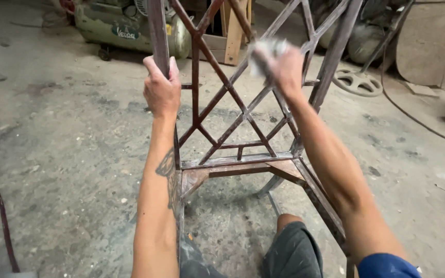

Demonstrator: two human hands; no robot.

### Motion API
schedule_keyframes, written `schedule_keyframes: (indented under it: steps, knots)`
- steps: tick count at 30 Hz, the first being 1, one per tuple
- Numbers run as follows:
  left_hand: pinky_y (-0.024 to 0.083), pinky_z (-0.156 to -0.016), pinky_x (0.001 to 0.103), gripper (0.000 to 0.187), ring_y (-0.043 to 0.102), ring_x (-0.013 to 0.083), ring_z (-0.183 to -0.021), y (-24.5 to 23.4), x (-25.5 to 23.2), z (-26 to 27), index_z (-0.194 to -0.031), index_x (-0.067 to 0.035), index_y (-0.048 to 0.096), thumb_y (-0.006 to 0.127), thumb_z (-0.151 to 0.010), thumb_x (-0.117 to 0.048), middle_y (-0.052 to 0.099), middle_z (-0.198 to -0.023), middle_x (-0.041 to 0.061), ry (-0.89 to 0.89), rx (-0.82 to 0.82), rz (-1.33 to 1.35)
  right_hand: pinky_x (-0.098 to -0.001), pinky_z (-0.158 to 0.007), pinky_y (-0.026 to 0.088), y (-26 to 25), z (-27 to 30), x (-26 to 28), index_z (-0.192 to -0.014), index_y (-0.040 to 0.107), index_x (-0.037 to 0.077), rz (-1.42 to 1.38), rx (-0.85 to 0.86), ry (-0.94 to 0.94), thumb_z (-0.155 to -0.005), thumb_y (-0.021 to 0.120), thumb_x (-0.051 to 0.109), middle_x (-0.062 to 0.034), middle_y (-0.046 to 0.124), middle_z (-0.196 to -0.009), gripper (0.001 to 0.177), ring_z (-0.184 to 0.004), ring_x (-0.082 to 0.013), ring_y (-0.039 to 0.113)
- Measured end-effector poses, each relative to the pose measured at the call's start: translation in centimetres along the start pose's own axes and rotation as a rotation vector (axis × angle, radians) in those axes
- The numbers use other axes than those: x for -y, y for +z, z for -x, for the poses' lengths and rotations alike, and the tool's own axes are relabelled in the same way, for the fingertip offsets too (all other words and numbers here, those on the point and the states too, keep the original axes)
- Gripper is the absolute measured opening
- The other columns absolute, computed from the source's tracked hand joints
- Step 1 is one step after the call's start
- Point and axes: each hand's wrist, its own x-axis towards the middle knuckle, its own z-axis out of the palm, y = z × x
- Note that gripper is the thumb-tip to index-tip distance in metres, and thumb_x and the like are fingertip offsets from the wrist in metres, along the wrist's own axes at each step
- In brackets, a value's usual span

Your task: The person sands the backrest and frame of a wooden chair using a piece of sandpaper.

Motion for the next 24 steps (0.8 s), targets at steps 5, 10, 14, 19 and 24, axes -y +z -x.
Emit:
schedule_keyframes:
  steps: [5,10,14,19,24]
  knots:
    - [0.056,-0.069,0.06,0.037,0.073,0.049,-0.076,1.1,1.2,0.3,-0.12,-0.019,0.046,0.057,-0.103,-0.05,0.071,-0.079,0.025,-0.052,-0.032,-0.02,-0.0376,-0.071,0.056,-2.4,4.7,-3.2,-0.099,0.073,0.006,-0.092,-0.078,-0.232,-0.096,0.085,0.033,-0.0128,0.074,-0.083,0.03,-0.08,-0.0232,0.073]
    - [0.054,-0.067,0.061,0.037,0.072,0.0499,-0.075,0.8,0.9,0.4,-0.12,-0.017,0.045,0.057,-0.104,-0.049,0.07,-0.079,0.027,-0.029,-0.04,-0.061,-0.039,-0.073,0.053,-8.0,7.1,-2.7,-0.11,0.065,0.002,-0.14,-0.17,-0.273,-0.111,0.056,0.014,-0.0164,0.065,-0.087,0.015,-0.082,-0.0205,0.064]
    - [0.057,-0.065,0.058,0.034,0.074,0.0469,-0.072,-0.2,-0.6,1.0,-0.121,-0.015,0.043,0.056,-0.107,-0.044,0.071,-0.081,0.025,0.033,-0.041,-0.056,-0.0334,-0.077,0.052,-9.5,9.0,-5.8,-0.103,0.065,0.007,-0.194,-0.077,-0.14,-0.114,0.052,0.024,-0.0073,0.067,-0.085,0.024,-0.085,-0.0174,0.062]
    - [0.041,-0.095,0.06,0.061,0.057,0.0552,-0.101,3.0,-5.0,5.3,-0.134,0.011,0.048,0.075,-0.091,-0.023,0.054,-0.109,0.036,0.694,-0.119,-0.096,-0.0337,-0.07,0.058,-10.6,11.7,-5.7,-0.108,0.077,0.011,-0.151,0.158,-0.109,-0.094,0.08,0.018,-0.0106,0.075,-0.085,0.016,-0.076,-0.0162,0.069]
    - [0.041,-0.091,0.054,0.067,0.06,0.0411,-0.098,3.9,-13.0,15.1,-0.133,-0.012,0.051,0.039,-0.094,-0.066,0.057,-0.102,0.024,0.939,0.33,0.092,-0.0404,-0.076,0.057,-9.4,11.6,-6.0,-0.108,0.072,0.01,-0.254,0.352,-0.101,-0.094,0.07,0.016,-0.0157,0.073,-0.088,0.015,-0.083,-0.0274,0.072]
